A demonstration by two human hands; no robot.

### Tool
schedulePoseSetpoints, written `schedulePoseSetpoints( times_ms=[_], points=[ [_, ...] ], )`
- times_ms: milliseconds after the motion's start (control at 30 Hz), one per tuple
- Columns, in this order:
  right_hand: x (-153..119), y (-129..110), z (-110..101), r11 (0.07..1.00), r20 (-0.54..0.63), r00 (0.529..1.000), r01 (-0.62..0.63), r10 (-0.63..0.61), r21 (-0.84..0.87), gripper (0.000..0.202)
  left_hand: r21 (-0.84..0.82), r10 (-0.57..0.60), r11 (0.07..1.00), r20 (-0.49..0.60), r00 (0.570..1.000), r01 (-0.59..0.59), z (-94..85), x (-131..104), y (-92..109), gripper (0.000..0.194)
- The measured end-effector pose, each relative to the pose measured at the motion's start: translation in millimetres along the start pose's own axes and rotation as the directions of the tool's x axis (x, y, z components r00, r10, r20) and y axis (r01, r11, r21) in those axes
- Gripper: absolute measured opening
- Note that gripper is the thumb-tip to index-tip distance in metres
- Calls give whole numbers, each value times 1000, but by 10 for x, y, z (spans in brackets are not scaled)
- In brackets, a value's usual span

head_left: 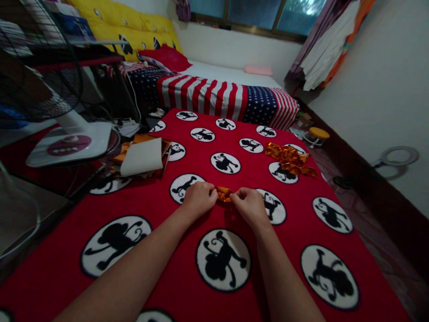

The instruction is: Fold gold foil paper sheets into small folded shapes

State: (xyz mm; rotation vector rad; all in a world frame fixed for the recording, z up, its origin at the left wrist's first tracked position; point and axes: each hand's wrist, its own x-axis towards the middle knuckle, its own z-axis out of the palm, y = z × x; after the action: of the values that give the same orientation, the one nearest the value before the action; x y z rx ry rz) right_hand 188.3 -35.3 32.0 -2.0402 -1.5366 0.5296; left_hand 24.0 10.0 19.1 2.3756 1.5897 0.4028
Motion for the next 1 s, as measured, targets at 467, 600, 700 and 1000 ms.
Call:
schedulePoseSetpoints(
  times_ms=[467,600,700,1000],
  points=[
    [-22,-15,-22,995,-80,996,26,-34,-96,21,-15,88,996,99,991,-86,-73,-20,40,36],
    [-20,-16,-26,996,-55,998,19,-24,-83,21,13,63,998,87,994,-64,-86,-7,48,37],
    [-24,-19,-28,996,-35,999,35,-38,-78,20,28,38,999,73,997,-41,-94,-3,49,37],
    [-24,-33,-41,998,-16,999,35,-36,-57,20,31,41,999,82,996,-44,-99,-17,60,37]
  ],
)
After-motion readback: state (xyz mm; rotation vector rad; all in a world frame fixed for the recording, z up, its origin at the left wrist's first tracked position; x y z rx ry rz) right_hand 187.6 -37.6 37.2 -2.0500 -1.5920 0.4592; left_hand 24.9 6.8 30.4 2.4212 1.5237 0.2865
